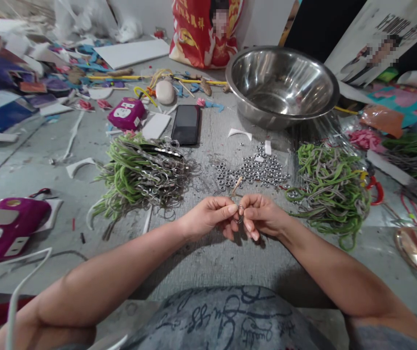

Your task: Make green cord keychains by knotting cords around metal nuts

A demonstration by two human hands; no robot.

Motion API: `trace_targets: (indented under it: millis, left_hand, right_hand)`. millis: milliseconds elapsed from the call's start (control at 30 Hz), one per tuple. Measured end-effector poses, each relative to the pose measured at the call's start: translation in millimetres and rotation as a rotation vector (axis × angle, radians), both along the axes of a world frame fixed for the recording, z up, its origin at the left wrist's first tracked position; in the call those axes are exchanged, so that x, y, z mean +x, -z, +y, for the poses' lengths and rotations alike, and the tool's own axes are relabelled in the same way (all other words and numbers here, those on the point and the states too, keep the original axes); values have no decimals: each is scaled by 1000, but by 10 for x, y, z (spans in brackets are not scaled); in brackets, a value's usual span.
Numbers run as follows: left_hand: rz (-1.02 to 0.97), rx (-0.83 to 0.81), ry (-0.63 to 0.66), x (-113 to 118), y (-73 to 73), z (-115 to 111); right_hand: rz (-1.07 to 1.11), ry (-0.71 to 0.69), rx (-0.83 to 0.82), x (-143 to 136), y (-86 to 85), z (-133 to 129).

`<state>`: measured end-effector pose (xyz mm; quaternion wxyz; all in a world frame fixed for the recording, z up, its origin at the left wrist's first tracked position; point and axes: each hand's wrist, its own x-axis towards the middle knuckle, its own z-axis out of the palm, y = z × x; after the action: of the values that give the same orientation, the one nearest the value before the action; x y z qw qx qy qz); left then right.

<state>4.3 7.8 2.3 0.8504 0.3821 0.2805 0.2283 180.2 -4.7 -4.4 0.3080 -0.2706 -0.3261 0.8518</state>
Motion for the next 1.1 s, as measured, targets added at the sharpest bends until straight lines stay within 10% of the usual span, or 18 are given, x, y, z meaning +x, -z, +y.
trace_targets:
  millis: [1100]
  left_hand:
    - [-132,-165,158,-37,64,1]
  right_hand:
    - [105,-54,7,-73,-33,-61]
